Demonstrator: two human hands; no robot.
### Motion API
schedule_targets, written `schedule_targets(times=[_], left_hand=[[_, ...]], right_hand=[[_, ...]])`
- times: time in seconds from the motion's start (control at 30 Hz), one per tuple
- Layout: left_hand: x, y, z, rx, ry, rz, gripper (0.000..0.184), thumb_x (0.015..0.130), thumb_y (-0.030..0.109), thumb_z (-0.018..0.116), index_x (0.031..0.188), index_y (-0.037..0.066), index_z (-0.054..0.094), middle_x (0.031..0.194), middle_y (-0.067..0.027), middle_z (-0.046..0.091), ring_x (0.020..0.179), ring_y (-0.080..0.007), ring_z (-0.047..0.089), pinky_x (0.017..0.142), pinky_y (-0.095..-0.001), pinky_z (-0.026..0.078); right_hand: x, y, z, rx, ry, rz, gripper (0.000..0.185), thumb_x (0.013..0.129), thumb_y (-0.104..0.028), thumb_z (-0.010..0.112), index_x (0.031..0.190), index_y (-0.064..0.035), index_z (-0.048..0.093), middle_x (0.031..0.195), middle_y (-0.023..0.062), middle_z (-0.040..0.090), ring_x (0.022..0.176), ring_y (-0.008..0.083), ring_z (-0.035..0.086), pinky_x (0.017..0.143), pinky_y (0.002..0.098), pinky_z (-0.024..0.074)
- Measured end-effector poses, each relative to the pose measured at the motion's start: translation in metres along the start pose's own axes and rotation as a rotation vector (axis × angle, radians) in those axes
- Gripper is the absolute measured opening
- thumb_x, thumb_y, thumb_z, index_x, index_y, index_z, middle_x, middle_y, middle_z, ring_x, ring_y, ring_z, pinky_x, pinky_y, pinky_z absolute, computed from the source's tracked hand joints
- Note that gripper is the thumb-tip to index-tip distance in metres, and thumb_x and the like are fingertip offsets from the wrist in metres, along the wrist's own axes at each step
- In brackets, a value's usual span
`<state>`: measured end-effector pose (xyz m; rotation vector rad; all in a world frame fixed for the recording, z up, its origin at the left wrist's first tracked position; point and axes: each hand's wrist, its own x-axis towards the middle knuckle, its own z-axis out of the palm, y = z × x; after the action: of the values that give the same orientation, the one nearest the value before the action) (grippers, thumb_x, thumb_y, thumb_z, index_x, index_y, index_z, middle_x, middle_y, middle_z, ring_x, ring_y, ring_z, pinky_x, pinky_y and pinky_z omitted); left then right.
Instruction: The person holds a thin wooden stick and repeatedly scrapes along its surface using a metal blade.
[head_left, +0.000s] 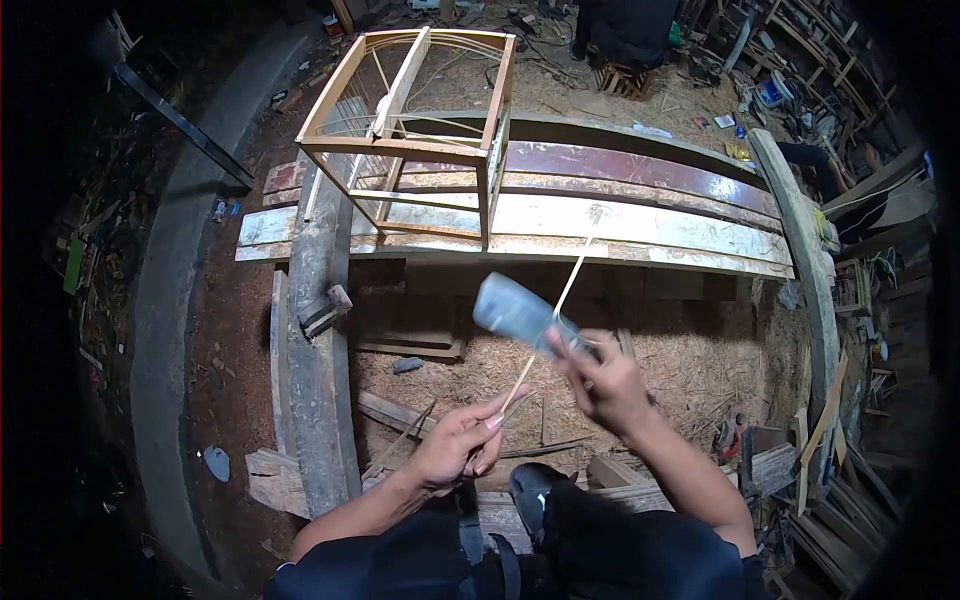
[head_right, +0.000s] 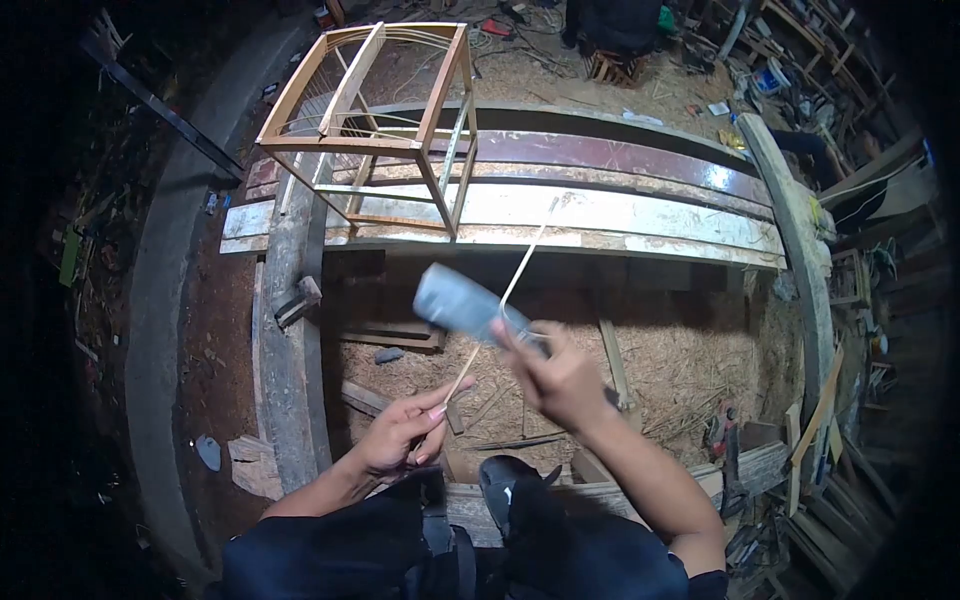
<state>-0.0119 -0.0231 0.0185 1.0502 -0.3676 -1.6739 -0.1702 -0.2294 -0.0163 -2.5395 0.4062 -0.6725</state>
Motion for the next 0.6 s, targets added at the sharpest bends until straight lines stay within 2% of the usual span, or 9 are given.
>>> schedule_targets(times=[0.07,0.1,0.13,0.2,0.27,0.37,0.47,0.53,0.6], left_hand=[[-0.002,-0.007,-0.001,-0.081,0.054,-0.054,0.051,0.109,0.018,0.037,0.158,0.004,0.027,0.055,0.0017,0.043,0.044,-0.0052,0.034,0.048,-0.0201,0.034],[-0.003,-0.005,-0.002,-0.075,0.051,-0.060,0.051,0.109,0.018,0.037,0.158,0.004,0.027,0.055,0.0017,0.043,0.044,-0.0052,0.034,0.048,-0.0201,0.034],[-0.006,-0.003,-0.003,-0.037,0.010,-0.039,0.051,0.109,0.018,0.038,0.158,0.006,0.028,0.055,0.0017,0.043,0.045,-0.0054,0.036,0.048,-0.0203,0.034],[-0.008,-0.005,-0.003,-0.009,-0.030,-0.017,0.051,0.109,0.018,0.039,0.158,0.007,0.029,0.055,0.0017,0.044,0.046,-0.0056,0.037,0.048,-0.0205,0.034],[-0.007,-0.008,-0.004,-0.016,-0.009,-0.037,0.051,0.109,0.020,0.038,0.157,0.004,0.028,0.053,0.0024,0.041,0.044,-0.0050,0.035,0.048,-0.0205,0.035],[-0.009,-0.009,-0.008,0.026,-0.006,-0.008,0.052,0.109,0.021,0.039,0.157,0.004,0.029,0.053,0.0026,0.041,0.045,-0.0052,0.035,0.048,-0.0204,0.035],[-0.013,-0.005,-0.004,0.081,0.021,-0.038,0.051,0.109,0.021,0.039,0.156,0.004,0.030,0.053,0.0030,0.041,0.045,-0.0052,0.036,0.049,-0.0202,0.035],[-0.012,-0.009,-0.005,0.113,0.016,-0.015,0.051,0.109,0.021,0.040,0.156,0.004,0.031,0.053,0.0029,0.041,0.046,-0.0053,0.037,0.050,-0.0203,0.036],[-0.014,-0.009,-0.006,0.146,0.003,-0.012,0.050,0.109,0.021,0.040,0.155,0.003,0.033,0.053,0.0029,0.042,0.046,-0.0054,0.037,0.050,-0.0204,0.036]], right_hand=[[-0.003,-0.020,-0.008,-0.054,-0.182,-0.216,0.046,0.092,-0.021,0.070,0.136,-0.0307,0.063,0.099,0.0149,0.066,0.073,0.0258,0.068,0.057,0.0356,0.0569],[-0.005,-0.014,-0.007,-0.075,-0.180,-0.190,0.045,0.093,-0.022,0.069,0.136,-0.0332,0.062,0.100,0.0135,0.066,0.074,0.0257,0.069,0.058,0.0362,0.0580],[0.000,0.005,-0.002,-0.071,-0.034,-0.117,0.046,0.094,-0.023,0.068,0.138,-0.0325,0.061,0.099,0.0139,0.066,0.071,0.0265,0.069,0.057,0.0373,0.0580],[0.009,0.025,-0.014,-0.121,-0.002,0.139,0.048,0.094,-0.023,0.069,0.139,-0.0322,0.059,0.098,0.0146,0.067,0.068,0.0271,0.069,0.056,0.0372,0.0578],[0.001,0.021,-0.005,-0.017,-0.018,0.092,0.048,0.094,-0.023,0.068,0.140,-0.0323,0.059,0.096,0.0152,0.067,0.067,0.0269,0.069,0.055,0.0370,0.0573],[0.002,0.013,-0.012,-0.076,-0.083,-0.251,0.049,0.094,-0.021,0.068,0.140,-0.0330,0.059,0.096,0.0169,0.067,0.067,0.0252,0.067,0.056,0.0370,0.0575],[0.010,0.045,-0.023,-0.178,0.001,0.181,0.046,0.094,-0.021,0.067,0.139,-0.0273,0.060,0.096,0.0178,0.066,0.069,0.0293,0.069,0.056,0.0382,0.0572],[0.008,0.035,-0.021,-0.011,-0.021,0.153,0.046,0.094,-0.023,0.068,0.139,-0.0287,0.060,0.092,0.0168,0.065,0.069,0.0292,0.069,0.057,0.0383,0.0575],[0.006,0.018,-0.025,-0.117,-0.134,-0.145,0.047,0.094,-0.023,0.068,0.140,-0.0312,0.059,0.091,0.0153,0.066,0.069,0.0280,0.069,0.057,0.0381,0.0574]])
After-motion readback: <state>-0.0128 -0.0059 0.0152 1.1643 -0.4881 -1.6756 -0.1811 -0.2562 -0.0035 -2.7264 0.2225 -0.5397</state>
